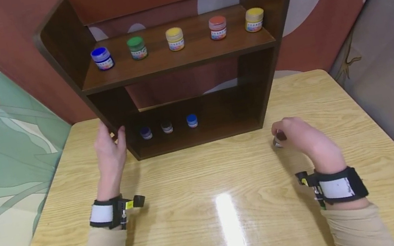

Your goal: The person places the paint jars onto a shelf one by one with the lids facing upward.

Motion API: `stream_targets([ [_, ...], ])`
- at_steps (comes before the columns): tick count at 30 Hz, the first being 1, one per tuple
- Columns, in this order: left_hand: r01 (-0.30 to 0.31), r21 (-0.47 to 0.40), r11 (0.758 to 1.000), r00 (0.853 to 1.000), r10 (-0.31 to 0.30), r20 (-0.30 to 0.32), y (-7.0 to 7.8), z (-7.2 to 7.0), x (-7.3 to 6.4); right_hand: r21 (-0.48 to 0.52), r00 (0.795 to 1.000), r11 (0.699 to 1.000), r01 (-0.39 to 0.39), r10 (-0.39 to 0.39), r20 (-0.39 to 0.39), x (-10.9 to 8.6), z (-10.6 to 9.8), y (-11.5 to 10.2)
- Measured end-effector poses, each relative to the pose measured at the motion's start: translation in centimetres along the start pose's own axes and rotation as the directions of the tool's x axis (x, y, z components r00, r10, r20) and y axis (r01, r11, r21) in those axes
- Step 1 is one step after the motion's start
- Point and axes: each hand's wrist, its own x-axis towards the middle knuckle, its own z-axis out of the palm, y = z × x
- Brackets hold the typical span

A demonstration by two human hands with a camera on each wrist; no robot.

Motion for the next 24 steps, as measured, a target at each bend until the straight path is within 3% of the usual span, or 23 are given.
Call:
stream_targets([
  [10,0.003,-0.002,1.000,1.000,-0.003,0.000,0.0,0.0,0.0,0.002,0.985,0.997,0.083,-0.082,-0.155,0.5,0.6,-1.1],
  [24,0.004,-0.008,1.000,1.000,-0.004,0.005,0.1,-0.1,0.0,-0.037,0.915,0.979,0.199,-0.199,-0.352,1.3,1.5,-1.2],
])
